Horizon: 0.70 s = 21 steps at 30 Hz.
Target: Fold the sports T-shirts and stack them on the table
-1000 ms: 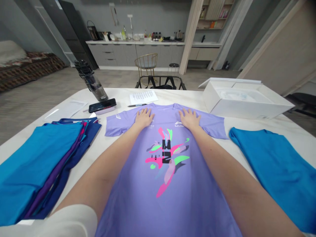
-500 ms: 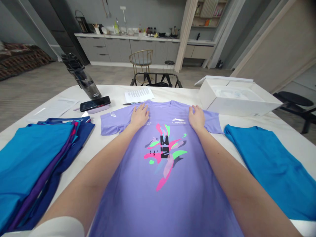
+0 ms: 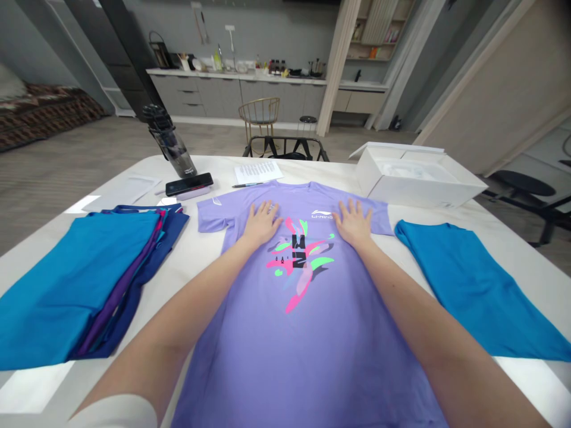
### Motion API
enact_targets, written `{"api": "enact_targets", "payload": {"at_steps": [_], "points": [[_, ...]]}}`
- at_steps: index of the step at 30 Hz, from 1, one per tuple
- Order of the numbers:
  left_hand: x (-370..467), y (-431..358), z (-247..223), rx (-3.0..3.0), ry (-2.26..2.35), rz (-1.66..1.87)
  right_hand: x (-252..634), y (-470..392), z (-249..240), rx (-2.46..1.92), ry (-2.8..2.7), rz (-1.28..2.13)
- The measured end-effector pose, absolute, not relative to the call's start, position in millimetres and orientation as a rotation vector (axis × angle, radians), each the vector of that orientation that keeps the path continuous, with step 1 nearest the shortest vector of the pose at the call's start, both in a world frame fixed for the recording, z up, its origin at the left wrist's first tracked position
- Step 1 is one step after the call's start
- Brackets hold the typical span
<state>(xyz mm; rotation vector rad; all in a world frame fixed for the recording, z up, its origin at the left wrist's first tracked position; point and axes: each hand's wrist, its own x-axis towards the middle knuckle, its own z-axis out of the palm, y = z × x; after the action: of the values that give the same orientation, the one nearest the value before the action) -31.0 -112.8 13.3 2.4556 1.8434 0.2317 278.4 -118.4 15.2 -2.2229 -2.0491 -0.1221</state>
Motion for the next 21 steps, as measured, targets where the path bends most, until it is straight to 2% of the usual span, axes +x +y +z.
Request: {"api": "enact_targets", "payload": {"at_steps": [3,7,14,21], "points": [[-6,-144,13,2.498,1.702,0.181,239,-141,15,-2.031,-2.292,-0.002],[5,-177,12,2.476,1.650,0.152,211,-173,10,-2.001,-2.357,0.146],[-20,-208,14,2.365,1.707,0.092,232,-220,7,-2.100,-2.295,0.206],[-41,-225,11,2.407,1.724,0.182,256,-245,8,-2.094,-2.286,0.162]]}}
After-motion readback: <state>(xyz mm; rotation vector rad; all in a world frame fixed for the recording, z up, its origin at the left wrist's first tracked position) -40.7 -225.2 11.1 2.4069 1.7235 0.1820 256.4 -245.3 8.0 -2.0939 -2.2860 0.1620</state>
